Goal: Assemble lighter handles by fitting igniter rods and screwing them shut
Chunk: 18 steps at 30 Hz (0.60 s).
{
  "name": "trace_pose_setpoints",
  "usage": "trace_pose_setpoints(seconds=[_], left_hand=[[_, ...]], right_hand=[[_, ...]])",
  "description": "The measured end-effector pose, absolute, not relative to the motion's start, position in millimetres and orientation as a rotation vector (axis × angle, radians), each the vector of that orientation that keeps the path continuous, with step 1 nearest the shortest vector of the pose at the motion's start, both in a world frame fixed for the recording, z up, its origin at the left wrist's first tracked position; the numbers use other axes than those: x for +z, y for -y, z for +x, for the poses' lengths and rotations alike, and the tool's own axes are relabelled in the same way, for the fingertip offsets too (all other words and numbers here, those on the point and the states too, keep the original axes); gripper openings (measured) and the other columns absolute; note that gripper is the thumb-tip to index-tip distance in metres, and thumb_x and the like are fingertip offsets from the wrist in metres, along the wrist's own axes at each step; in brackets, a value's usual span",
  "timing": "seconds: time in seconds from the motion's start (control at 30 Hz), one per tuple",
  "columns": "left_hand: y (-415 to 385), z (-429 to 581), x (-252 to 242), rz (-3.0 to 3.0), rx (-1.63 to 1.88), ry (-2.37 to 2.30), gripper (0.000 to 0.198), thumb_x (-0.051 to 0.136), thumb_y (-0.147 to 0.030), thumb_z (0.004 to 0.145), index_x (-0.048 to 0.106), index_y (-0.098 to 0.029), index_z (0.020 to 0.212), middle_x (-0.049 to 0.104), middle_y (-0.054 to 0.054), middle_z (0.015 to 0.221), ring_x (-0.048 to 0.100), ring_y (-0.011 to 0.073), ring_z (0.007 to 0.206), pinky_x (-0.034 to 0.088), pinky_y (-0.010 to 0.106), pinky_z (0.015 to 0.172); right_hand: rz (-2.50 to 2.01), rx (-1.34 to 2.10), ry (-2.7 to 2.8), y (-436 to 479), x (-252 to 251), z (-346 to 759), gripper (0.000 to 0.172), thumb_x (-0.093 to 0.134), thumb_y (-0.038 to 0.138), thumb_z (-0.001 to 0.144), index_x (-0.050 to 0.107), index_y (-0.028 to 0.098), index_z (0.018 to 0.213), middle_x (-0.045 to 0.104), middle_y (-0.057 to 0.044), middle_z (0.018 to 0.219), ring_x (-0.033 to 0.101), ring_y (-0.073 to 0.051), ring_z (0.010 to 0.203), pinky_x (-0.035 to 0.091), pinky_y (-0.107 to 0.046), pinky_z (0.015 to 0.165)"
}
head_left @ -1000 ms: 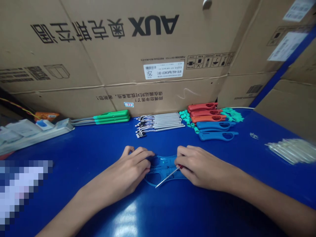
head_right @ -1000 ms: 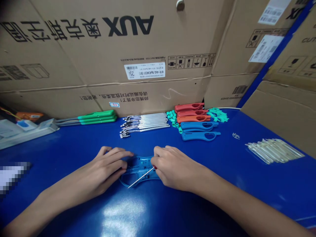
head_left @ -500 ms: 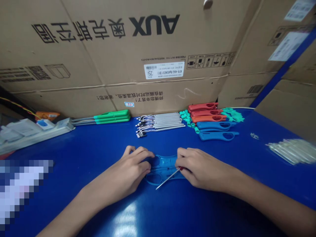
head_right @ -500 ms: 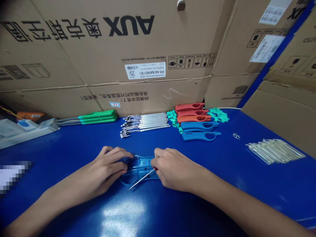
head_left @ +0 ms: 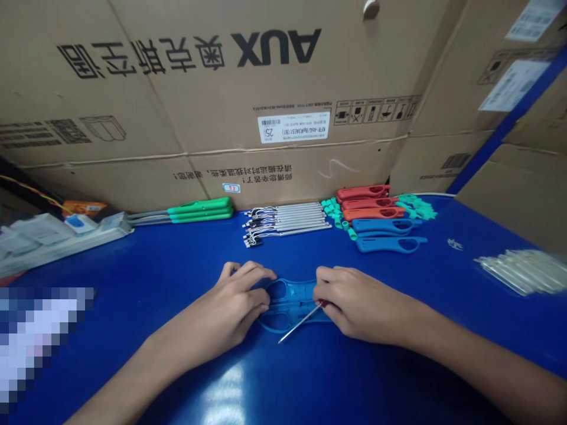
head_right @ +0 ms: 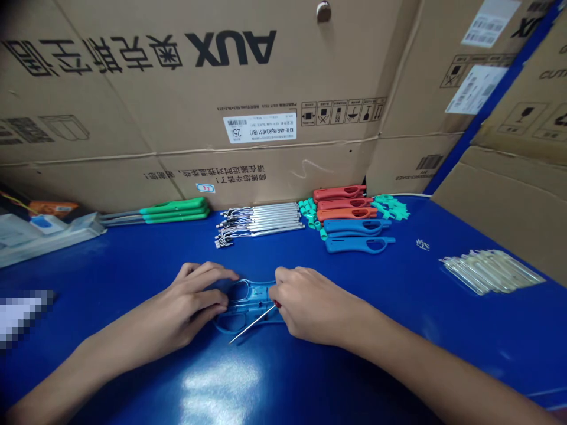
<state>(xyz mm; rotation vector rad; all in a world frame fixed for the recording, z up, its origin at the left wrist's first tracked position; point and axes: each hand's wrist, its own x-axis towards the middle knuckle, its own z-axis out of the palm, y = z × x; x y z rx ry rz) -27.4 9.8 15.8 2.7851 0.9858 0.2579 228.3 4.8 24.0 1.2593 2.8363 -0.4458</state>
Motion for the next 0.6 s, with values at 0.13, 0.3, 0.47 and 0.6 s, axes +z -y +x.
trace_pose_setpoints(seconds=[0.13,0.3,0.47,0.6], left_hand=[[-9.5,-27.1,13.9,2.849,0.196,-0.986,0.023,0.041,-0.011,0.101,0.063,-0.017,0.096,0.057,0.007,0.126,0.051,0.0236,0.110,0.031,0.043,0.090],[-7.8,-25.8,14.9,2.890,0.165,-0.982,0.023,0.039,-0.013,0.102,0.060,-0.016,0.096,0.057,0.008,0.126,0.051,0.0246,0.108,0.031,0.043,0.087],[-7.0,-25.0,20.0,2.909,0.177,-0.993,0.023,0.038,-0.015,0.103,0.059,-0.016,0.094,0.058,0.008,0.125,0.051,0.0253,0.107,0.031,0.043,0.086],[-7.2,-25.3,22.1,2.912,0.205,-0.985,0.023,0.038,-0.016,0.103,0.059,-0.016,0.092,0.059,0.008,0.124,0.052,0.0256,0.106,0.031,0.043,0.086]], right_hand=[[1.230,-0.423,-2.873,-4.5,20.2,230.1,0.013,0.053,0.010,0.088,0.063,0.016,0.083,0.059,-0.004,0.090,0.052,-0.016,0.076,0.037,-0.029,0.069],[1.205,-0.391,-2.886,-5.7,19.9,231.4,0.013,0.053,0.011,0.090,0.063,0.016,0.082,0.059,-0.004,0.090,0.052,-0.017,0.077,0.037,-0.030,0.071],[1.213,-0.385,-2.913,-5.3,23.5,233.7,0.013,0.053,0.012,0.090,0.062,0.016,0.081,0.058,-0.004,0.091,0.052,-0.017,0.077,0.037,-0.030,0.071],[1.223,-0.385,-2.920,-4.1,25.4,235.0,0.013,0.053,0.011,0.090,0.062,0.016,0.081,0.058,-0.004,0.090,0.051,-0.016,0.076,0.037,-0.030,0.070]])
